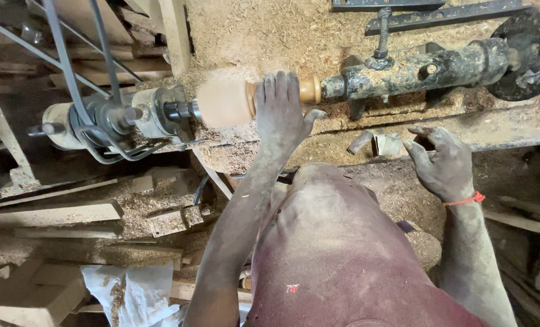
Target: The person shapes a wooden spindle on a rotating lathe by applying a metal tool to the wood surface and using their hands to guide the piece as it spins amidst wood shavings.
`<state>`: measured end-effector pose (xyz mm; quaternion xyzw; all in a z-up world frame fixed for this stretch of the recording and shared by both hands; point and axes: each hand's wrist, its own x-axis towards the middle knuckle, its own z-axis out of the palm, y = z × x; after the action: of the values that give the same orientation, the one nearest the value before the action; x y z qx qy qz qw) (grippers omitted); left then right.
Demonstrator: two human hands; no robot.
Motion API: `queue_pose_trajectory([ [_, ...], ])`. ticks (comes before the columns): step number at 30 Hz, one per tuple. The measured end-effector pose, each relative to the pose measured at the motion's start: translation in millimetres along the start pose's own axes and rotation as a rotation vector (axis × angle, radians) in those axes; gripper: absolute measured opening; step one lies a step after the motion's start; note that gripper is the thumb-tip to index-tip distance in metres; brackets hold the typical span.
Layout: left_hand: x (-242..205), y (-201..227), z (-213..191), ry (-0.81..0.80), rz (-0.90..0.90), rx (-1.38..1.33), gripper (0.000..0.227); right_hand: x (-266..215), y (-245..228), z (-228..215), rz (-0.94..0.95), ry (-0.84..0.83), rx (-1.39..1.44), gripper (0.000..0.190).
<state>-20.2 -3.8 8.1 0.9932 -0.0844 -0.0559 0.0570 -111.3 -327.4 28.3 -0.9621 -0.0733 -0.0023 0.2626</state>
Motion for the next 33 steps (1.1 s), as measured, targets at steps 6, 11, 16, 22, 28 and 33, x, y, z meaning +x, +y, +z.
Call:
queue_pose_trajectory([
  [6,1,5,-1,-0.053,0.015,0.02,0.102,2,0,-5,0.011,-0.005,0.003,0.028],
  [11,1,14,-3,-0.088,0.037,0.022,0.1,4,10,-4,-0.055,0.019,0.015,0.026],
  [16,4,9,-5,0.016,0.102,0.089,0.1,3,28,-4,-0.008,-0.02,-0.058,0.026],
  [22,6,17,-24,-0.049,0.095,0.002,0.097,4,26,-4,-0.062,-0.012,-0.026,0.026],
  [28,6,17,-26,0.026,0.113,-0.074,0.093,11,21,-4,-0.106,-0.025,0.016,0.028],
  [33,8,18,-27,0.051,0.094,-0.167,0.092,16,20,-4,-0.09,-0.038,0.004,0.026],
])
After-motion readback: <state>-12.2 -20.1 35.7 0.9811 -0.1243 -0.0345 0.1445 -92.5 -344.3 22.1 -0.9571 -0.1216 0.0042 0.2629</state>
